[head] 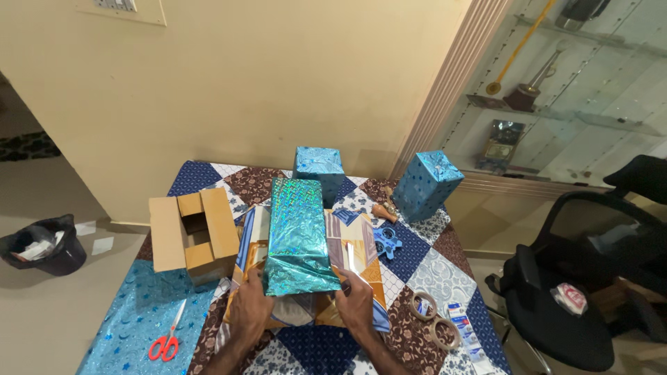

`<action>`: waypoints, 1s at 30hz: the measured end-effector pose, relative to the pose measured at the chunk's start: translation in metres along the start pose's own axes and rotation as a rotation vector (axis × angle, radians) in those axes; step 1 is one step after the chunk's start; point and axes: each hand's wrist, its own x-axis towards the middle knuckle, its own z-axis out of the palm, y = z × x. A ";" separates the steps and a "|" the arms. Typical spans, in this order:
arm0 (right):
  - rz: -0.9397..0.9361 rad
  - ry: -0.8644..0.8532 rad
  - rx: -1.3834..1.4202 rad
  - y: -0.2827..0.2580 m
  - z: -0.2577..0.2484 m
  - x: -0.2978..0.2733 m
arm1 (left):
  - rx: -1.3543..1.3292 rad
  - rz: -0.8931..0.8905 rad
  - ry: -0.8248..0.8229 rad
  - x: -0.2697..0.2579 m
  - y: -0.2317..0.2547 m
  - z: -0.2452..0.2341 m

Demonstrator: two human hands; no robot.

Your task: The person wraps a rectangular box with teal metallic wrapping paper on a table. They fold the paper edges, smooth the surface, and use a pink utility knife to trim excess paper. The person then folds the ends and secures them with clear tape.

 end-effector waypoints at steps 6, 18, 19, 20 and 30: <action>0.003 -0.111 0.016 0.008 0.004 0.001 | 0.010 -0.010 -0.134 -0.011 0.020 -0.020; 0.080 -0.046 0.100 0.050 0.003 0.008 | -0.050 -0.150 -0.135 -0.008 0.005 -0.003; 0.023 -0.078 0.084 0.052 0.002 0.009 | -0.049 -0.148 -0.140 -0.008 0.003 -0.001; -0.034 -0.110 0.068 0.052 0.001 0.009 | -0.047 -0.147 -0.144 -0.009 -0.001 -0.001; 0.045 -0.548 0.190 0.055 0.021 -0.007 | -0.033 -0.111 -0.226 -0.015 0.013 -0.004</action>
